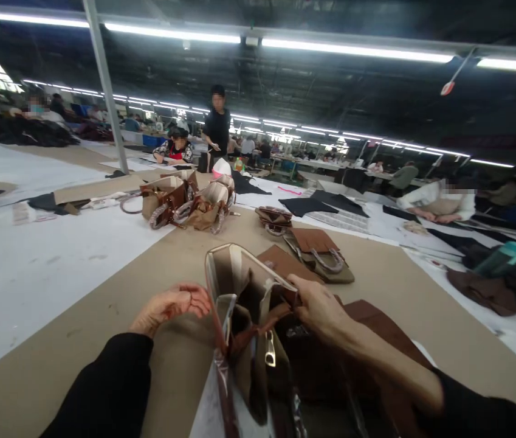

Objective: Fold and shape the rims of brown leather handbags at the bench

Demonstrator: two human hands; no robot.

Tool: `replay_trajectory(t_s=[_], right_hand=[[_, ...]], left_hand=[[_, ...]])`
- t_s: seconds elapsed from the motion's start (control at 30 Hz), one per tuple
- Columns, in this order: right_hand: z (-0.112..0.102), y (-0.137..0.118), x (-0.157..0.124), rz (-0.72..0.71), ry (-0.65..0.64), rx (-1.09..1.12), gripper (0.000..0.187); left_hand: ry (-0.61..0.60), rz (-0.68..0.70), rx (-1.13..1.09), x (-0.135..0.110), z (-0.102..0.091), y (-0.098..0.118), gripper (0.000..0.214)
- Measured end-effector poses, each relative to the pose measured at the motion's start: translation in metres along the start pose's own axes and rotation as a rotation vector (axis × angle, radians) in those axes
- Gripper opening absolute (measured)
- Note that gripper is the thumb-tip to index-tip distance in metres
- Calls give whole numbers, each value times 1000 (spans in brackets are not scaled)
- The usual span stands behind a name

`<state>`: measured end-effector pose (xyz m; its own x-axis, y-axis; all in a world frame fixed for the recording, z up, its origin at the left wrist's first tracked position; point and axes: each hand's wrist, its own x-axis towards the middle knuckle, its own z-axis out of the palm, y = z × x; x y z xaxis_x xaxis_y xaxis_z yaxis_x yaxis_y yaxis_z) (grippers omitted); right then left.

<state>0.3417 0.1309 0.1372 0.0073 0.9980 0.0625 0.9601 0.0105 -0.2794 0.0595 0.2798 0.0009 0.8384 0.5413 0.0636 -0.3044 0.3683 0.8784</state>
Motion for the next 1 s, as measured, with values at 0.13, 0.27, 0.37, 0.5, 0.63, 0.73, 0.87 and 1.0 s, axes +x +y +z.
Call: replay_trajectory(t_s=[0.13, 0.27, 0.37, 0.5, 0.63, 0.73, 0.87, 1.0], right_hand=[[-18, -1, 9, 31, -10, -69, 18], [-37, 7, 19, 62, 49, -130, 26], [-36, 23, 23, 90, 40, -164, 31], [-24, 54, 22, 132, 6, -166, 26], [-20, 75, 12, 190, 10, -111, 19], [-24, 68, -4, 204, 22, -49, 18], [-27, 22, -41, 57, -54, 321, 17], [-15, -39, -85, -141, -190, 779, 12]], left_hand=[[95, -65, 93, 2, 11, 22, 28], [288, -108, 235, 7, 36, 46, 27], [436, -116, 327, 9, 53, 54, 36], [552, -93, 404, 8, 77, 48, 40], [580, 11, 453, 1, 127, 34, 44], [586, 131, 501, -13, 181, 16, 55], [636, 205, 585, -39, 243, -13, 76], [663, 160, 516, -63, 267, -20, 75]])
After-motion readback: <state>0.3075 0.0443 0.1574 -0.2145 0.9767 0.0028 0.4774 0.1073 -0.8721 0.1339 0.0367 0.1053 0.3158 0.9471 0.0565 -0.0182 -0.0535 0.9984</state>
